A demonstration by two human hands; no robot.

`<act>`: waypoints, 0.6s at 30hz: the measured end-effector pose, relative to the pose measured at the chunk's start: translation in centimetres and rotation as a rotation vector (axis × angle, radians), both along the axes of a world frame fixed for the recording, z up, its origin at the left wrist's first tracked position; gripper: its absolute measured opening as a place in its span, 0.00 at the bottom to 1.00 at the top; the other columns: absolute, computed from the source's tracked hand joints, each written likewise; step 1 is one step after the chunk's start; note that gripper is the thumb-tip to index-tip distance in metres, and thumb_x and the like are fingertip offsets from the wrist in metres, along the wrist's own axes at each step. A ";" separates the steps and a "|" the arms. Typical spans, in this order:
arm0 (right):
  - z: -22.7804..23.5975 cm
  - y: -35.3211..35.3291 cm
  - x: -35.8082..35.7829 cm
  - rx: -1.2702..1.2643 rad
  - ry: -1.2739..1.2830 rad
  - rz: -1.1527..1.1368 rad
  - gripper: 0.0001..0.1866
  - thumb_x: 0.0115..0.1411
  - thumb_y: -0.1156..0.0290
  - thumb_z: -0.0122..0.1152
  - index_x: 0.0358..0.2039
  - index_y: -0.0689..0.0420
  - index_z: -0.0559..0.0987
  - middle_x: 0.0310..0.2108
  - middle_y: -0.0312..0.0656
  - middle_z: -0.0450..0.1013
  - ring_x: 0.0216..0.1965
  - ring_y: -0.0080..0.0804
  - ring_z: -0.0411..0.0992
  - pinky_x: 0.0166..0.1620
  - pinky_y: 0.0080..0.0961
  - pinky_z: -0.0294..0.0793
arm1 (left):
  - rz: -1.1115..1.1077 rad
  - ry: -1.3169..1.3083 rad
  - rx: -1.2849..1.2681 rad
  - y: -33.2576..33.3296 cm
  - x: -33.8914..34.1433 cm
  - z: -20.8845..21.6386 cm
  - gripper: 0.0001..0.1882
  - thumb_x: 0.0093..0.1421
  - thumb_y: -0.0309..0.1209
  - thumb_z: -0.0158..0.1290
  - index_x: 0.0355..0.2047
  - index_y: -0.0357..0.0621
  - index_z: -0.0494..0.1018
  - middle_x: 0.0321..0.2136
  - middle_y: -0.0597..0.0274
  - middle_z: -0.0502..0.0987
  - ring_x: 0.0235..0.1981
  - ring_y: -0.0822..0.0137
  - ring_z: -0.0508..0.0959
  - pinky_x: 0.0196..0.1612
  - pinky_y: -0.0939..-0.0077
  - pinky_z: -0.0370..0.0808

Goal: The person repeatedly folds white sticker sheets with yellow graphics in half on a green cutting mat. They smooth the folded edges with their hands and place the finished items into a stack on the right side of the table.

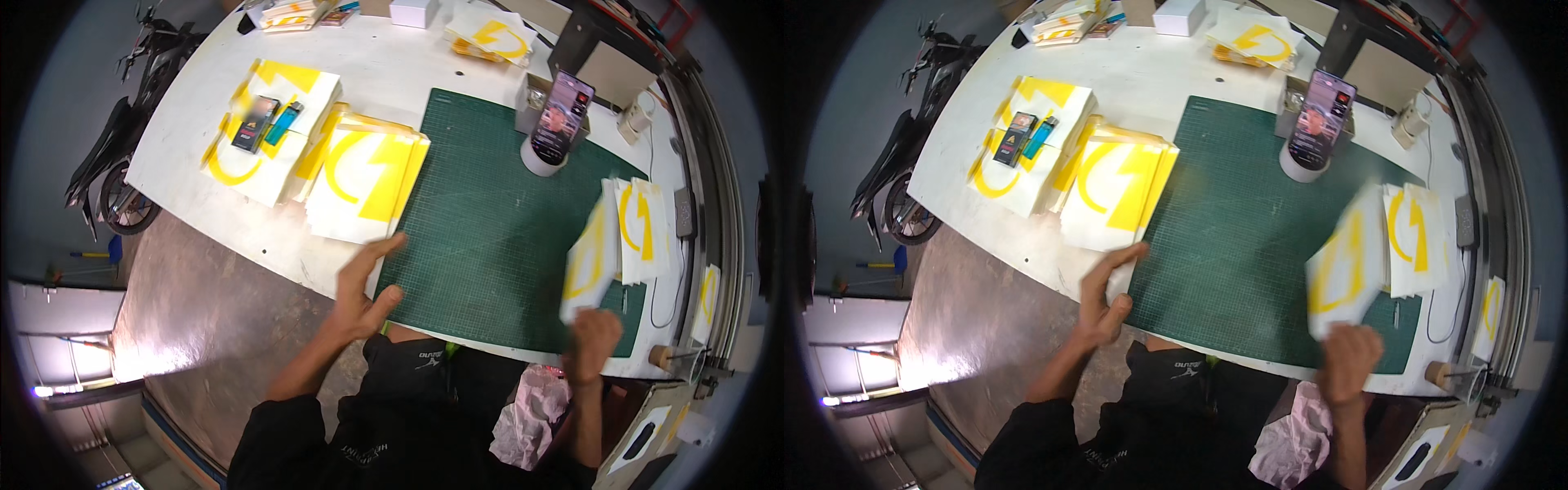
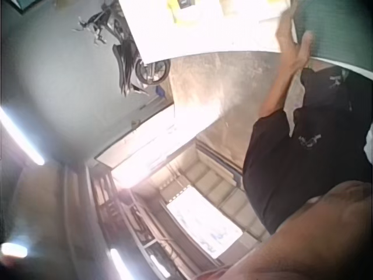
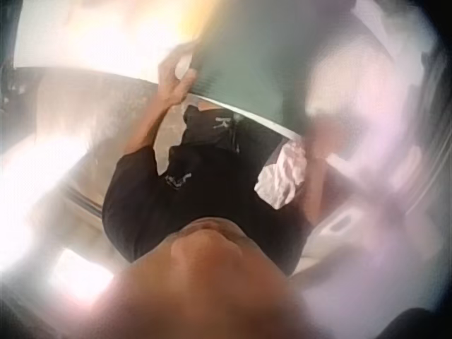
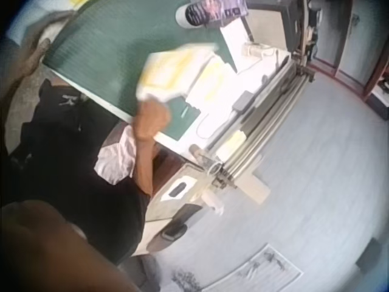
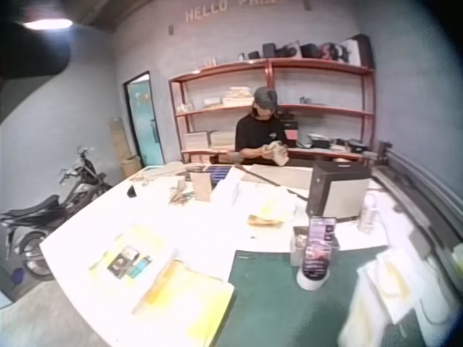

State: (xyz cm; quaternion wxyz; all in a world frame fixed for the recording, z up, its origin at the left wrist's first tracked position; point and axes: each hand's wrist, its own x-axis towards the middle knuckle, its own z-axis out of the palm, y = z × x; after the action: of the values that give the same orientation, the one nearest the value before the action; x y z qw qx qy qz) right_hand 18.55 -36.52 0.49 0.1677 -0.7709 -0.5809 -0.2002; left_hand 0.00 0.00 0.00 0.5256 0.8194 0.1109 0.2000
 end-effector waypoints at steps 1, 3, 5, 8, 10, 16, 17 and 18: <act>0.6 -0.7 -0.7 -0.023 -0.001 -0.022 0.12 0.62 0.75 0.67 0.46 0.62 0.83 0.54 0.47 0.82 0.54 0.45 0.80 0.64 0.59 0.68 | -0.062 0.008 -0.434 -1.7 0.7 -0.3 0.52 0.69 0.64 0.52 0.76 0.34 0.52 0.64 0.37 0.72 0.63 0.42 0.77 0.65 0.49 0.74; -2.0 3.9 -2.7 0.004 0.056 0.064 0.12 0.58 0.77 0.69 0.43 0.59 0.85 0.54 0.44 0.82 0.53 0.43 0.80 0.62 0.57 0.69 | -0.162 0.075 -0.714 -0.3 2.5 -2.5 0.52 0.72 0.69 0.40 0.77 0.34 0.52 0.63 0.38 0.74 0.61 0.48 0.78 0.62 0.53 0.76; -1.1 1.9 -3.8 -0.129 0.113 0.103 0.12 0.56 0.75 0.71 0.43 0.56 0.86 0.55 0.40 0.82 0.54 0.42 0.79 0.61 0.55 0.70 | -0.308 0.125 -1.007 -2.8 4.0 -5.0 0.52 0.72 0.70 0.35 0.77 0.35 0.51 0.63 0.39 0.73 0.61 0.50 0.78 0.61 0.54 0.77; -1.4 1.0 -5.2 -0.123 0.140 0.111 0.11 0.57 0.73 0.72 0.41 0.55 0.86 0.56 0.38 0.82 0.55 0.41 0.78 0.61 0.52 0.71 | -0.204 0.275 -0.912 -4.1 4.2 -5.0 0.48 0.74 0.67 0.38 0.73 0.34 0.61 0.56 0.50 0.80 0.51 0.62 0.83 0.47 0.70 0.81; -2.2 0.5 -5.5 -0.135 0.123 0.143 0.10 0.57 0.71 0.73 0.41 0.54 0.87 0.56 0.37 0.82 0.56 0.40 0.78 0.60 0.50 0.72 | -0.130 0.383 -0.845 -4.2 5.3 -3.6 0.43 0.75 0.62 0.42 0.70 0.33 0.65 0.49 0.56 0.83 0.43 0.68 0.85 0.42 0.76 0.81; -2.5 -0.1 -5.6 0.032 0.378 0.046 0.19 0.59 0.66 0.76 0.50 0.58 0.84 0.59 0.45 0.79 0.58 0.44 0.76 0.60 0.49 0.73 | -0.079 0.447 -0.688 -4.8 6.6 -2.3 0.16 0.78 0.36 0.51 0.44 0.35 0.81 0.33 0.67 0.84 0.37 0.79 0.81 0.40 0.77 0.79; -2.5 0.1 -5.5 0.117 0.500 -0.009 0.22 0.60 0.66 0.76 0.52 0.59 0.83 0.59 0.48 0.78 0.58 0.45 0.76 0.61 0.50 0.73 | -0.095 0.383 -0.690 -4.5 6.0 -3.1 0.16 0.78 0.36 0.51 0.45 0.35 0.81 0.34 0.66 0.84 0.38 0.78 0.81 0.41 0.77 0.79; -3.1 0.2 -5.1 0.276 0.577 -0.073 0.26 0.62 0.68 0.75 0.58 0.65 0.79 0.59 0.55 0.77 0.61 0.46 0.75 0.61 0.47 0.74 | -0.115 0.322 -0.686 -4.1 5.3 -3.8 0.15 0.78 0.36 0.51 0.46 0.34 0.81 0.35 0.66 0.85 0.38 0.78 0.81 0.43 0.78 0.79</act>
State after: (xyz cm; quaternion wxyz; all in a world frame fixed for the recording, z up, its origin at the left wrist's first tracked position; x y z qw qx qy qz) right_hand 13.46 -36.28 -2.60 0.4211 -0.7862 -0.4489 -0.0560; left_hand 5.32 -4.09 -3.82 0.7555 0.6218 0.2062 -0.0097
